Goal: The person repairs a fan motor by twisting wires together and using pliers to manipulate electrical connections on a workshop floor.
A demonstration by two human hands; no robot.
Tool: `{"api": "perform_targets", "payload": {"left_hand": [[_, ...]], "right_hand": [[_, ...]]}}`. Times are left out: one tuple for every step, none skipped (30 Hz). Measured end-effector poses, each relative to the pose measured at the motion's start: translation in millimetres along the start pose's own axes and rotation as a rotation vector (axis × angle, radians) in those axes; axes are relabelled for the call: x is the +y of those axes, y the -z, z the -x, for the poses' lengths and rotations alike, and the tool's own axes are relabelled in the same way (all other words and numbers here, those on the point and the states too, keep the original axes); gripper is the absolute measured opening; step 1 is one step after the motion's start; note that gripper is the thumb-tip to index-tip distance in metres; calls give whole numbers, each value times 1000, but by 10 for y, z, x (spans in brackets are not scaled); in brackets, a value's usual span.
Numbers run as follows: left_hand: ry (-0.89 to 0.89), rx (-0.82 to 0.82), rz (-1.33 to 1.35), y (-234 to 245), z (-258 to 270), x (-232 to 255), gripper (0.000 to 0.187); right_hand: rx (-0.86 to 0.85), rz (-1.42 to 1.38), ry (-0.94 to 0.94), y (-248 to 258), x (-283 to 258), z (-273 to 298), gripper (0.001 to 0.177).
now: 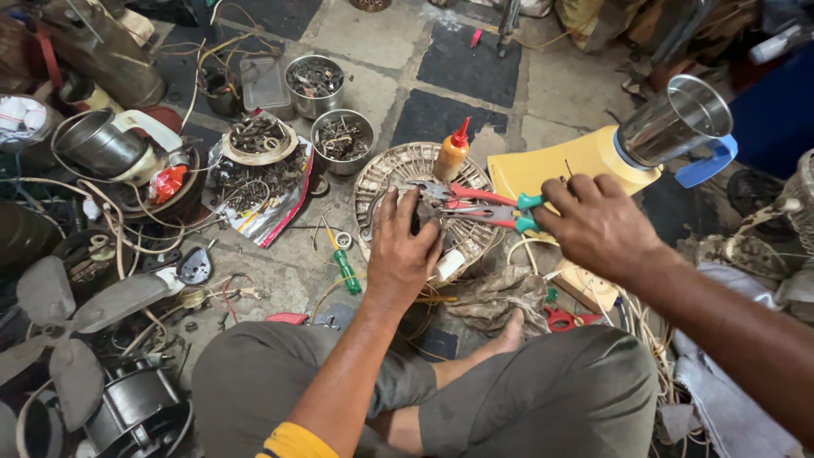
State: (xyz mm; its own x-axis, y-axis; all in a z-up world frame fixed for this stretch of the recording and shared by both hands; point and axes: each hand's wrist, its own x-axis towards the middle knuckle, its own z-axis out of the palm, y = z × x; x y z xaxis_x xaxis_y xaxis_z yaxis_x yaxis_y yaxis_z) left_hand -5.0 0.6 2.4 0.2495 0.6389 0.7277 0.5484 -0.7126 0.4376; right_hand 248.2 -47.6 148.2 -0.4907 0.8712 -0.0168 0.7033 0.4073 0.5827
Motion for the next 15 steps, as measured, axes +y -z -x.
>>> {"api": "perform_targets", "payload": {"left_hand": [[-8, 3, -1, 2, -4, -4, 27], [-7, 0, 0, 2, -6, -3, 27], [-7, -3, 1, 4, -9, -5, 27], [-5, -4, 2, 7, -12, -4, 27], [1, -14, -3, 10, -15, -5, 26], [7, -25, -9, 15, -16, -8, 26], [13, -36, -15, 19, -17, -11, 26], [9, -32, -24, 23, -21, -15, 26], [5, -29, -32, 23, -23, -18, 26], [2, -26, -38, 18, -21, -17, 26], [4, -25, -33, 11, -18, -16, 26], [6, -24, -27, 6, -17, -18, 26], [9, -23, -21, 2, -16, -18, 26], [10, -25, -22, -3, -20, -18, 25], [12, -27, -23, -3, -21, -17, 25]], "right_hand": [[-4, 15, 28, -20, 60, -41, 30], [-9, 32, 57, -35, 112, -76, 30], [-23, 69, 65, -45, 149, -100, 32], [-37, 106, 75, -48, 185, -122, 35], [-51, 144, 85, -46, 211, -134, 37], [-36, 138, 89, -43, 226, -138, 39], [-21, 131, 94, -41, 239, -140, 41], [-6, 123, 98, -41, 248, -145, 43], [12, 124, 102, -45, 254, -150, 40], [28, 126, 105, -53, 260, -145, 38], [44, 127, 108, -63, 264, -141, 35], [38, 135, 113, -72, 269, -140, 34], [33, 143, 118, -79, 274, -141, 33], [29, 153, 123, -87, 282, -143, 32], [32, 156, 127, -92, 287, -145, 33]]}}
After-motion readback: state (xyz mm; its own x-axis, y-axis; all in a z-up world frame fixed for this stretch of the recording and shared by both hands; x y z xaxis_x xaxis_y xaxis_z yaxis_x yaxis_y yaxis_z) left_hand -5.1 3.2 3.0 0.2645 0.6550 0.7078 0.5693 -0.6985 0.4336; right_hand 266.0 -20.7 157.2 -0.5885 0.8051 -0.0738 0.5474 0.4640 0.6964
